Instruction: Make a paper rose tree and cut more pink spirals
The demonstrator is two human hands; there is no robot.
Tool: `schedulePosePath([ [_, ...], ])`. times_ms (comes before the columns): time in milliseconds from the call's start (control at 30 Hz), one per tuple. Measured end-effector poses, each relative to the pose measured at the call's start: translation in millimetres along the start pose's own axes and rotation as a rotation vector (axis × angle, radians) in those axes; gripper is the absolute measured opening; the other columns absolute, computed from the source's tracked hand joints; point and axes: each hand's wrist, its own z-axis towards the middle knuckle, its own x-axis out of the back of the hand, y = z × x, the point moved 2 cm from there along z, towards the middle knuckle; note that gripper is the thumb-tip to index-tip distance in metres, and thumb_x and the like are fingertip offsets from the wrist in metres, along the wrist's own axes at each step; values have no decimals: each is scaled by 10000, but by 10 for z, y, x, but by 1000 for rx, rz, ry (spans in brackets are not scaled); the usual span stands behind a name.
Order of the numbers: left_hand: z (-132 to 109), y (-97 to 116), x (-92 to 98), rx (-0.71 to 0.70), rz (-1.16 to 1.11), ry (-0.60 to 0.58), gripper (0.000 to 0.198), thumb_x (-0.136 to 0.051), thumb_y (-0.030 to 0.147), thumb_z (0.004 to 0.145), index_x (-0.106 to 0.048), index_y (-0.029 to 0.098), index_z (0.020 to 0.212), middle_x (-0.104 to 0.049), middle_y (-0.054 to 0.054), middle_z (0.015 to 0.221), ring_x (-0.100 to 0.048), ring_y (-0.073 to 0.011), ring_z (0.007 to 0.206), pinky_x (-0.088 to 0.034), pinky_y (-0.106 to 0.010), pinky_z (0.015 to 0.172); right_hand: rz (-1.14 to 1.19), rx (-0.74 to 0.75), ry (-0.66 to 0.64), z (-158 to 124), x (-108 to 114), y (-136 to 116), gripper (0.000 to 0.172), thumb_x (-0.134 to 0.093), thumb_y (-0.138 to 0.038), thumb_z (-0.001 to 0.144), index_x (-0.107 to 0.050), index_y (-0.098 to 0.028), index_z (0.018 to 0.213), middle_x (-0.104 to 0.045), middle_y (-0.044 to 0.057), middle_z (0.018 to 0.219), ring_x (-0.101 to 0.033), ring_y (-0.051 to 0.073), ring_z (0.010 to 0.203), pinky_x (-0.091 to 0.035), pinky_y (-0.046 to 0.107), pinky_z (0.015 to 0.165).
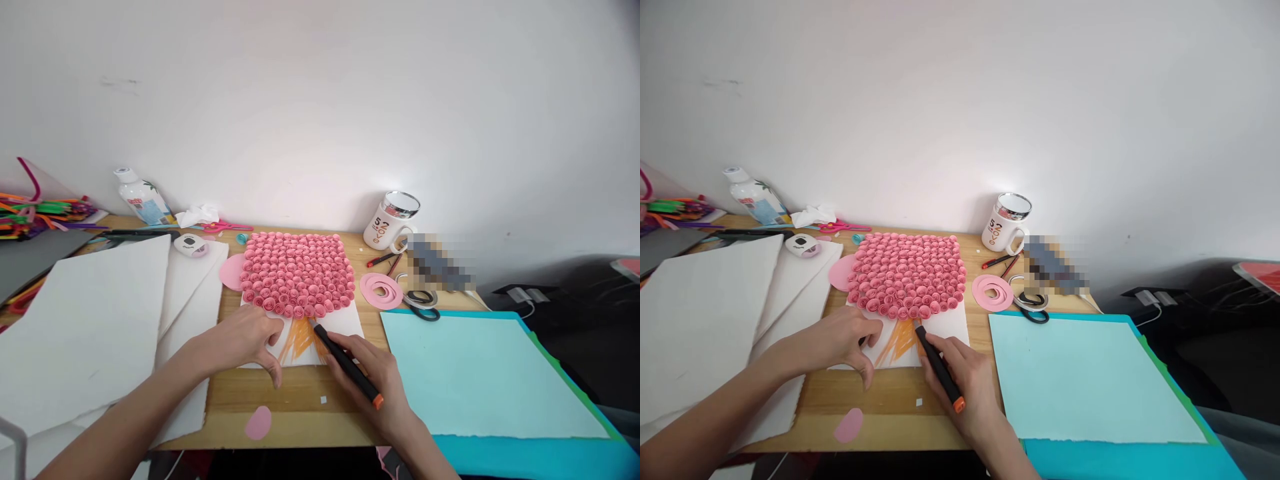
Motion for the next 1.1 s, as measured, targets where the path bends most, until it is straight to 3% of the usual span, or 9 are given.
schedulePosePath([
  [133,-3,-10,-15,-19,12,14,527,-702,635,582,-446,176,551,-394,56,506,-366,-110,508,-203,-234,498,-23,28,-57,-36,12,25,268,-522,-168,861,-579,-192,1122,-670,57,794,-642,149,639,-524,234,586],
  [233,0,-24,-37,-44,13,34,527,-698,644,578,-463,172,559,-416,51,519,-390,-113,523,-201,-234,502,-38,24,-9,-56,40,34,258,-527,-166,860,-580,-191,1112,-675,63,836,-653,152,664,-530,237,612],
  [367,5,-35,-49,-46,3,51,537,-690,658,571,-458,174,550,-400,57,500,-368,-109,499,-198,-234,491,-16,53,-77,-66,43,11,274,-528,-168,862,-569,-195,1132,-676,49,815,-650,141,657,-521,222,599],
  [467,5,-28,-42,-46,8,48,535,-688,659,571,-462,174,552,-406,52,503,-383,-116,508,-201,-234,492,-26,45,-33,-75,61,6,261,-520,-160,867,-566,-193,1123,-680,60,844,-655,145,682,-521,227,610],
  [600,4,-23,-36,-41,-4,44,536,-690,656,572,-454,175,551,-418,49,509,-394,-118,507,-204,-235,489,3,31,-102,-106,49,28,283,-530,-169,867,-557,-204,1147,-674,52,840,-649,144,679,-520,229,614],
  [700,1,-19,-31,-67,0,72,536,-683,658,580,-454,174,548,-404,52,503,-395,-118,505,-201,-242,485,-3,1,-55,-100,46,45,272,-528,-169,867,-564,-198,1135,-677,64,874,-656,155,714,-528,239,642],
  [833,-4,-25,-33,-53,5,54,539,-685,657,579,-448,174,539,-393,56,500,-371,-111,496,-204,-238,487,28,14,-103,-48,18,22,272,-529,-171,862,-573,-193,1130,-671,53,822,-649,150,674,-527,233,613],
  [967,-11,-21,-31,-38,4,39,534,-692,650,578,-455,172,555,-417,52,521,-374,-109,511,-210,-231,502,11,8,-20,-20,33,8,246,-525,-173,864,-584,-189,1102,-675,59,836,-654,155,681,-530,238,622],
  [1100,-9,-18,-33,-48,-13,50,542,-677,657,591,-439,172,543,-399,54,512,-355,-104,497,-202,-234,496,32,8,-88,-29,31,4,247,-523,-182,865,-586,-194,1104,-675,55,821,-645,149,665,-520,232,606],
])
